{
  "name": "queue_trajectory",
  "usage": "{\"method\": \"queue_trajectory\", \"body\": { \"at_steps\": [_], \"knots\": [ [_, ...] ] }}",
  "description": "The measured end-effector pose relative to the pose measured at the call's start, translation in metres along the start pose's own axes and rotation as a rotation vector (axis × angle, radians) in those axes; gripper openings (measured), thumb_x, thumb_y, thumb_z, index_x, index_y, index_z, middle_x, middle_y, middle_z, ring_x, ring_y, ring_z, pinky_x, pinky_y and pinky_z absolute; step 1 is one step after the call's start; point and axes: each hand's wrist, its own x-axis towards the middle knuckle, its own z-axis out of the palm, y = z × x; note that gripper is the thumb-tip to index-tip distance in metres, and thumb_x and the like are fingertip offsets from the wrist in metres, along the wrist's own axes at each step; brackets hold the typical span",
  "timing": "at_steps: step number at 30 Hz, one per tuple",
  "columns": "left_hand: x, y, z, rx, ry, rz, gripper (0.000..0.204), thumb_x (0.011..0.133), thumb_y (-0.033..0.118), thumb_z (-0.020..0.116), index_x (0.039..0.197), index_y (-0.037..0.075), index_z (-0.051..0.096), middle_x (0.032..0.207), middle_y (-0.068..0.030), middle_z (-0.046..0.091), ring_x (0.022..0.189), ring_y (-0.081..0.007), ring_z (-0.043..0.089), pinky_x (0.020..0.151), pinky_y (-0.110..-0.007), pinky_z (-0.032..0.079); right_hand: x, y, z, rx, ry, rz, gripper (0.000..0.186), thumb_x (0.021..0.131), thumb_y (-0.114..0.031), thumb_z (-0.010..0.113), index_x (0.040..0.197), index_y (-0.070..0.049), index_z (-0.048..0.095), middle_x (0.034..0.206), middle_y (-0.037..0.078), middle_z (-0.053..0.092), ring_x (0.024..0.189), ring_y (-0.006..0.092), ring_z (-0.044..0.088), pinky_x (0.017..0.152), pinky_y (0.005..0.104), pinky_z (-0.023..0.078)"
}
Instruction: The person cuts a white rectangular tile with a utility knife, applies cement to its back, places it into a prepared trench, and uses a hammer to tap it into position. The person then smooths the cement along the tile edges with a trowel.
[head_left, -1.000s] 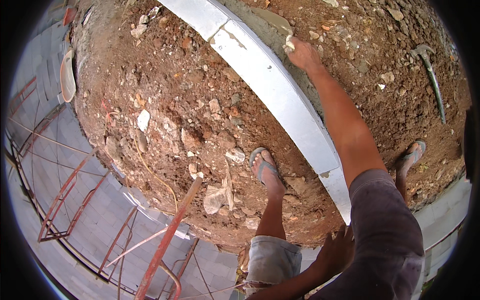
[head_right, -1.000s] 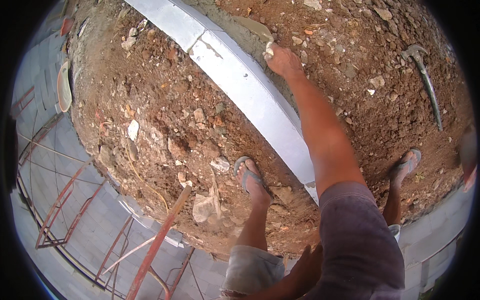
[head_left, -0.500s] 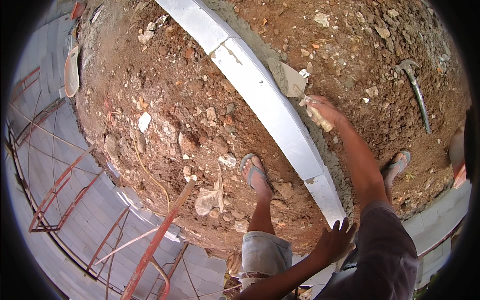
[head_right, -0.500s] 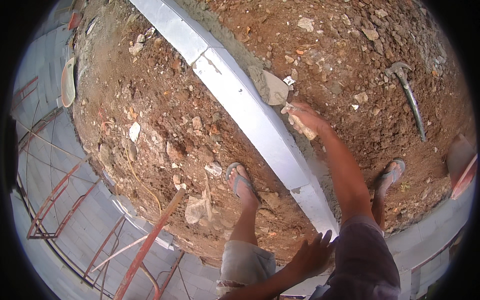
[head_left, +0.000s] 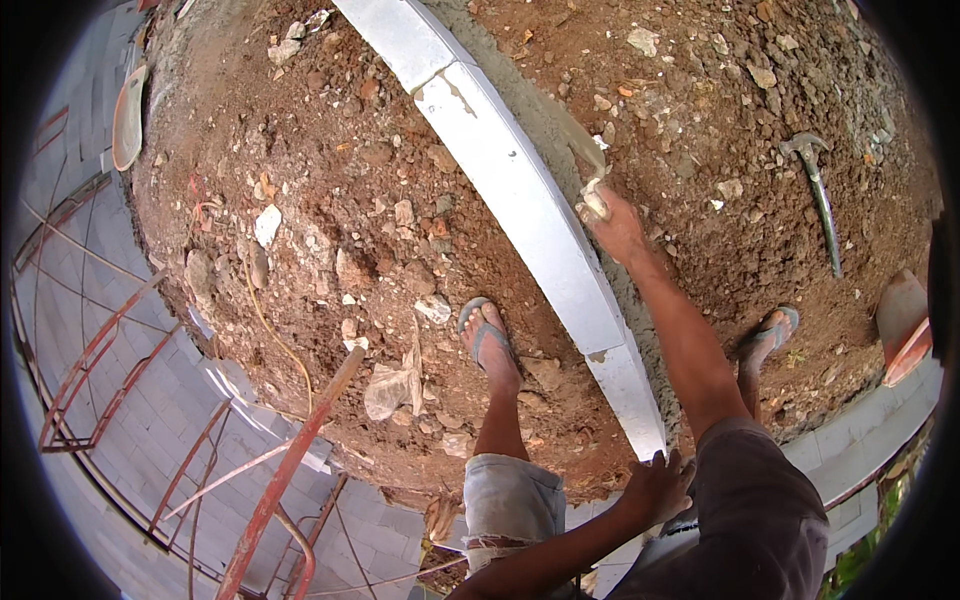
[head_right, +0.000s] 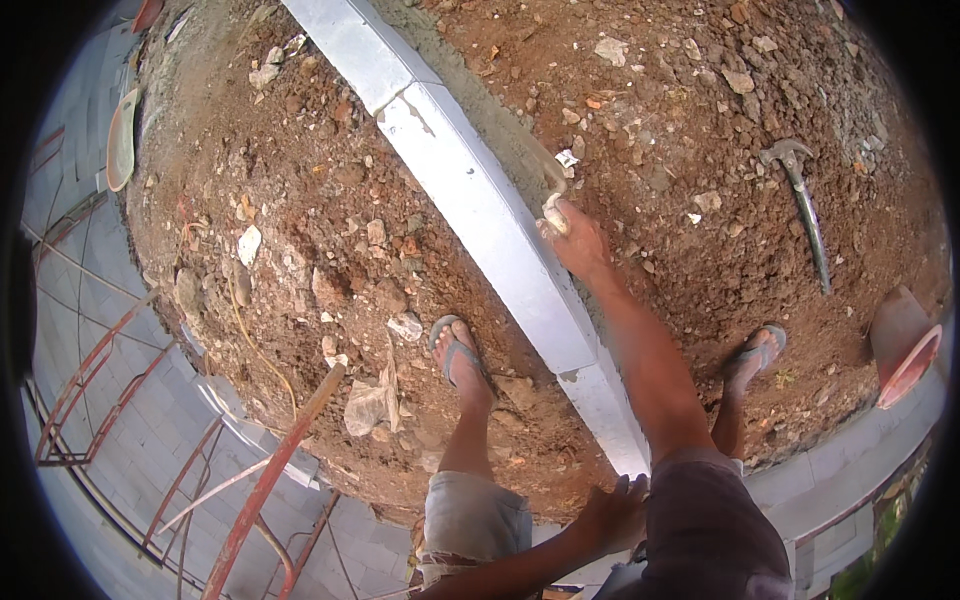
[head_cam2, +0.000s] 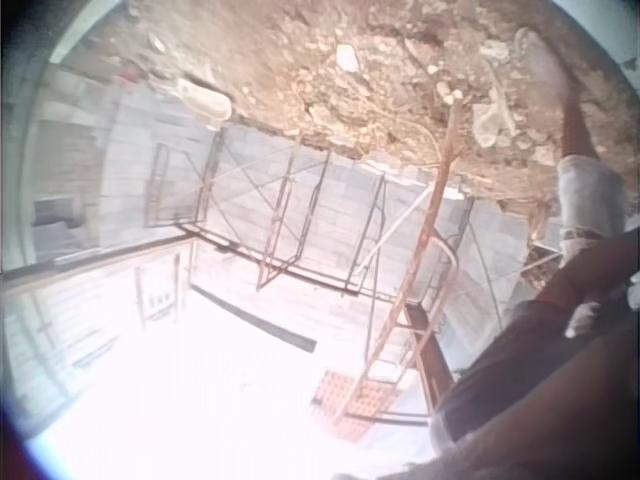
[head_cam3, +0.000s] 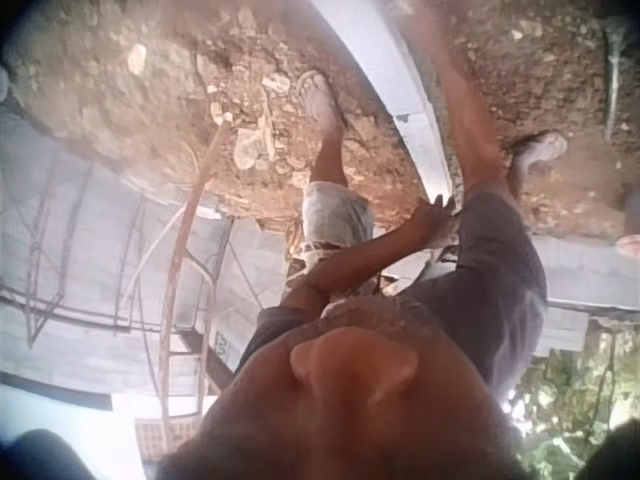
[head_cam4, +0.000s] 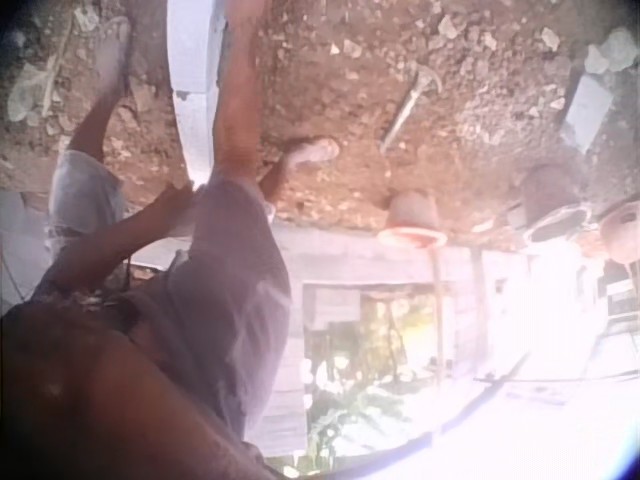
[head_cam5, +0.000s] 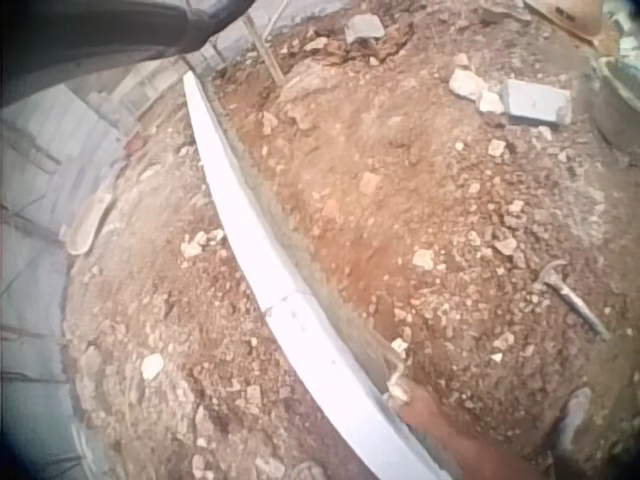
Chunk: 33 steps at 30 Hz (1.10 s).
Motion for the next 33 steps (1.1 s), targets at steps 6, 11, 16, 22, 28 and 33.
{"method": "queue_trajectory", "body": {
  "at_steps": [6, 11, 16, 22, 28, 33],
  "knots": [
    [-0.003, -0.005, -0.014, 0.052, -0.077, 0.003, 0.059, 0.09, 0.048, 0.065, 0.133, 0.008, 0.062, 0.141, -0.0227, 0.051, 0.122, -0.0396, 0.058, 0.069, -0.059, 0.056, 0.034, 0.024, -0.002, -0.372, 0.031, -0.044, 0.052, 0.092, -0.031, 0.066, 0.14, -0.015, 0.057, 0.128, 0.018, 0.068, 0.114, 0.0425, 0.065, 0.097, 0.0516, 0.052],
    [-0.005, -0.008, -0.005, 0.035, -0.01, -0.01, 0.055, 0.092, 0.048, 0.063, 0.13, 0.007, 0.065, 0.146, -0.0243, 0.047, 0.126, -0.0423, 0.057, 0.074, -0.064, 0.057, 0.034, 0.07, 0.01, -0.433, -0.121, -0.009, 0.047, 0.094, -0.037, 0.064, 0.137, -0.018, 0.059, 0.124, 0.021, 0.069, 0.112, 0.0434, 0.066, 0.096, 0.0523, 0.052],
    [-0.003, -0.002, -0.006, 0.059, -0.088, -0.013, 0.062, 0.091, 0.047, 0.068, 0.138, 0.009, 0.059, 0.15, -0.0235, 0.045, 0.13, -0.0426, 0.054, 0.079, -0.065, 0.055, -0.03, 0.142, 0.011, -0.298, -0.136, -0.018, 0.046, 0.094, -0.036, 0.068, 0.134, -0.017, 0.061, 0.115, 0.021, 0.071, 0.101, 0.0437, 0.069, 0.087, 0.0495, 0.055],
    [0.01, 0.011, -0.018, -0.045, -0.24, -0.061, 0.073, 0.09, 0.045, 0.07, 0.148, 0.009, 0.043, 0.148, -0.0222, 0.043, 0.136, -0.0428, 0.047, 0.088, -0.066, 0.053, -0.093, 0.138, -0.059, 0.376, -0.515, 0.38, 0.028, 0.103, -0.017, 0.063, 0.129, -0.007, 0.063, 0.079, 0.001, 0.06, 0.063, 0.0077, 0.055, 0.053, 0.0274, 0.045],
    [0.022, 0.011, -0.031, -0.139, -0.411, -0.135, 0.048, 0.092, 0.047, 0.065, 0.112, 0.004, 0.068, 0.106, -0.016, 0.071, 0.111, -0.0357, 0.066, 0.085, -0.055, 0.057, -0.157, 0.084, -0.149, 0.629, -0.195, 0.314, 0.025, 0.102, -0.011, 0.062, 0.127, -0.005, 0.061, 0.086, 0.0, 0.06, 0.066, 0.0092, 0.055, 0.057, 0.0257, 0.047],
    [0.031, -0.008, -0.051, -0.118, -0.261, -0.197, 0.043, 0.093, 0.043, 0.066, 0.103, 0.001, 0.072, 0.102, -0.0202, 0.073, 0.102, -0.0382, 0.069, 0.085, -0.05, 0.058, -0.177, 0.115, -0.105, 0.581, 0.555, 0.08, 0.028, 0.1, -0.015, 0.064, 0.125, -0.001, 0.06, 0.091, 0.0, 0.06, 0.076, 0.0129, 0.059, 0.071, 0.029, 0.054]
  ]
}}
